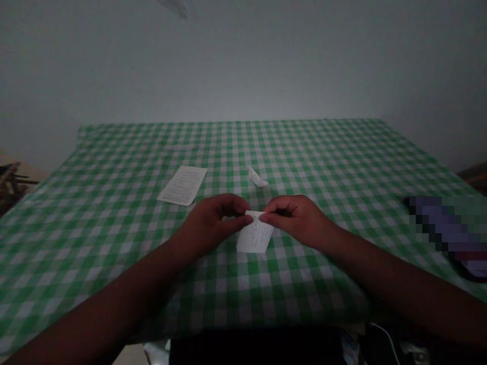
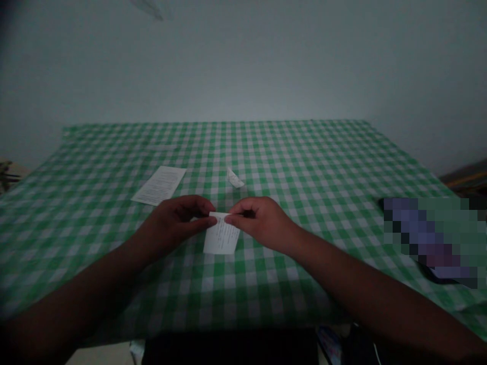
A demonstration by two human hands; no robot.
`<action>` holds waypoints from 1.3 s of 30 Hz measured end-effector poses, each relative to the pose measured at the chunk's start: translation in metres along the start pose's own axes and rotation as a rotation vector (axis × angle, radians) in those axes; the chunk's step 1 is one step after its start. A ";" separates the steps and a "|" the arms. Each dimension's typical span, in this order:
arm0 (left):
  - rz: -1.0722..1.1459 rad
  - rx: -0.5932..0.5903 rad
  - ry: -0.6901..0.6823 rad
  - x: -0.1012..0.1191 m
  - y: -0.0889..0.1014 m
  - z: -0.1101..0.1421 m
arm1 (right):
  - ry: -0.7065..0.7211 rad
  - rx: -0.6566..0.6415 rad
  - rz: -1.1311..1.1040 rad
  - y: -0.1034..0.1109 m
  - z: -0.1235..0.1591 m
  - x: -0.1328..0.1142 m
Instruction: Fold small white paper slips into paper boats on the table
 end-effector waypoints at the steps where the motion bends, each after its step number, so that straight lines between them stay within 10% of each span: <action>1: -0.015 0.003 -0.025 0.001 0.000 -0.001 | -0.005 0.001 -0.003 0.000 -0.001 0.001; 14: -0.326 0.003 -0.261 0.015 -0.006 -0.005 | 0.045 0.016 0.208 0.003 -0.008 0.005; 21: -0.519 0.032 -0.312 0.002 -0.007 -0.016 | 0.349 0.147 0.586 0.021 -0.010 -0.024; 27: -0.645 -0.008 -0.362 -0.004 -0.018 -0.018 | 0.538 -0.086 0.815 -0.012 -0.001 -0.024; 39: -0.885 -0.077 -0.425 0.000 -0.035 -0.013 | 0.464 -0.087 0.926 -0.013 -0.009 -0.009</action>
Point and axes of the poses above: each hand's wrist, its own z-axis away from the middle knuckle, its own y-axis out of the back of the hand, x = y × z, the point moved 9 cm from there along -z, towards the middle knuckle, and after that the axes turned 1 degree about x, right-handed, at the moved point
